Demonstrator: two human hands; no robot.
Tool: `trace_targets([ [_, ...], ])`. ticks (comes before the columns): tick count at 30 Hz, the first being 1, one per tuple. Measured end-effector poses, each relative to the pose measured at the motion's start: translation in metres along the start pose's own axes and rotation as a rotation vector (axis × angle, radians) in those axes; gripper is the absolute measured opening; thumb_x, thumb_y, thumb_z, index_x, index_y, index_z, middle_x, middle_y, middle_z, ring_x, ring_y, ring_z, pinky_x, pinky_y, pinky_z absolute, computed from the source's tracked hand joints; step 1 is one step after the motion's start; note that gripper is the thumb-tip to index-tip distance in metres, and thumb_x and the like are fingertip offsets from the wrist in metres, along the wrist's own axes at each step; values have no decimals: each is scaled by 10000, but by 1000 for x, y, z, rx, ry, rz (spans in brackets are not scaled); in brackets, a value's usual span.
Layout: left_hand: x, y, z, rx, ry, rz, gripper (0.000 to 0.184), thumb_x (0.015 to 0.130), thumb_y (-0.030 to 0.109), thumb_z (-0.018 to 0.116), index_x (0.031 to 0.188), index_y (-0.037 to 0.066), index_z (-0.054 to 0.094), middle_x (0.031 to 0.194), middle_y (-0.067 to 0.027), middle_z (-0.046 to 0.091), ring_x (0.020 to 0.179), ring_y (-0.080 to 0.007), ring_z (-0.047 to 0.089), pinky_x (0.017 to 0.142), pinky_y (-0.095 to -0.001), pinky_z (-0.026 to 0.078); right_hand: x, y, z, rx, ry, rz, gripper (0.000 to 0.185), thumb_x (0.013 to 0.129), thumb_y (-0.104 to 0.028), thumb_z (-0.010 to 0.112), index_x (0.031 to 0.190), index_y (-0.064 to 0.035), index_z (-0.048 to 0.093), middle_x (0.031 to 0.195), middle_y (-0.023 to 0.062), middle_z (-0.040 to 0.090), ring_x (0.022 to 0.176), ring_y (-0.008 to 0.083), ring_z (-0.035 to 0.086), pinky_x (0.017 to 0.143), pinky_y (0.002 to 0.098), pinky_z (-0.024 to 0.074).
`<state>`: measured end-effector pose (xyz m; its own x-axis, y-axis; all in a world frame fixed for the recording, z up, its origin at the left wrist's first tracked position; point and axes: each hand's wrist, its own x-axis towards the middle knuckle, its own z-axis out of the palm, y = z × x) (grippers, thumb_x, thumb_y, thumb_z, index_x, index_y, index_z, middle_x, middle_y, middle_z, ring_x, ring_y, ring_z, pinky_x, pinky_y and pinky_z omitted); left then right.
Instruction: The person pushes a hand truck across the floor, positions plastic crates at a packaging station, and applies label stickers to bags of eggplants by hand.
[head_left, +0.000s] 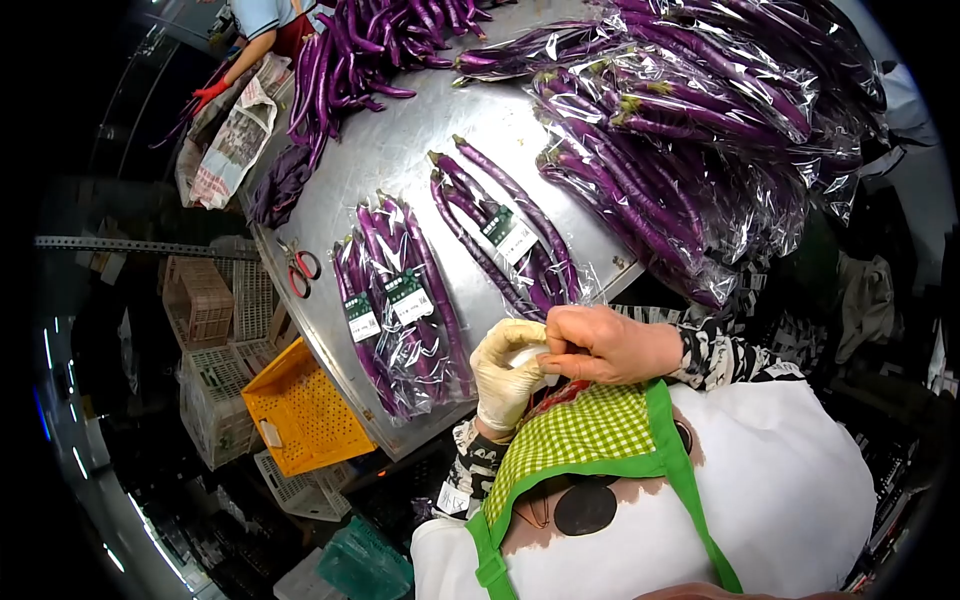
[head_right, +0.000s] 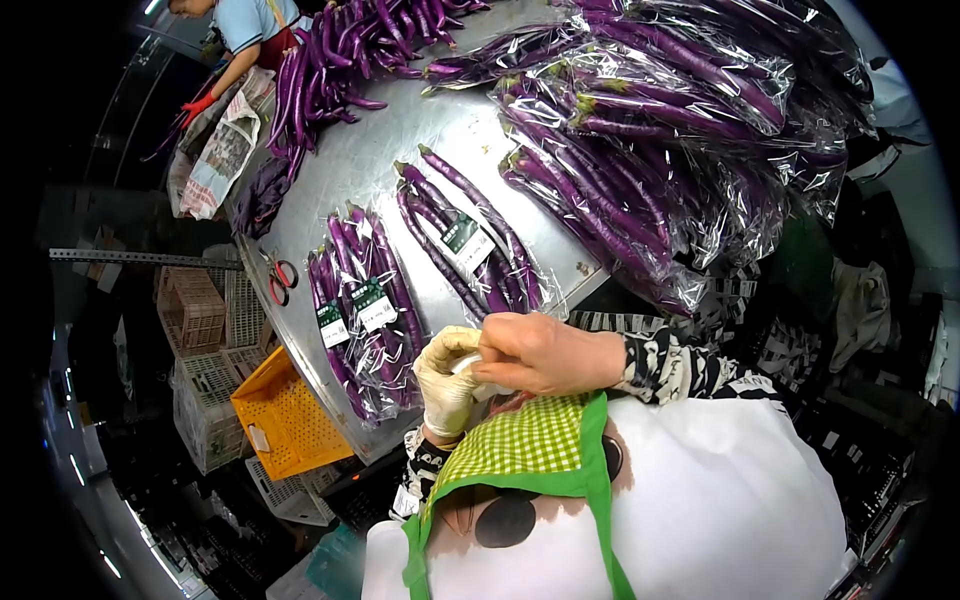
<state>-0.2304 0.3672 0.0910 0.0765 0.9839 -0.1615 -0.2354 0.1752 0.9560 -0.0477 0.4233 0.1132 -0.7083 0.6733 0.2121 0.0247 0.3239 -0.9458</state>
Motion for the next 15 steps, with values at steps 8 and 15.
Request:
trace_targets([
  [8, 20, -32, -9, -319, -63, 10, 372, 788, 364, 797, 896, 31, 673, 907, -45, 654, 798, -123, 632, 716, -274, 536, 12, 5, -8, -45, -36, 5, 254, 872, -180, 676, 775, -43, 484, 676, 88, 495, 546, 242, 507, 516, 376, 417],
  [15, 72, -4, 1, 397, -195, -73, 434, 811, 217, 740, 1197, 50, 635, 1167, -72, 645, 853, -91, 579, 774, -228, 485, 77, 3, -146, -540, 24, 178, 227, 955, -191, 592, 829, -4, 571, 767, 114, 540, 683, 204, 537, 652, 347, 470],
])
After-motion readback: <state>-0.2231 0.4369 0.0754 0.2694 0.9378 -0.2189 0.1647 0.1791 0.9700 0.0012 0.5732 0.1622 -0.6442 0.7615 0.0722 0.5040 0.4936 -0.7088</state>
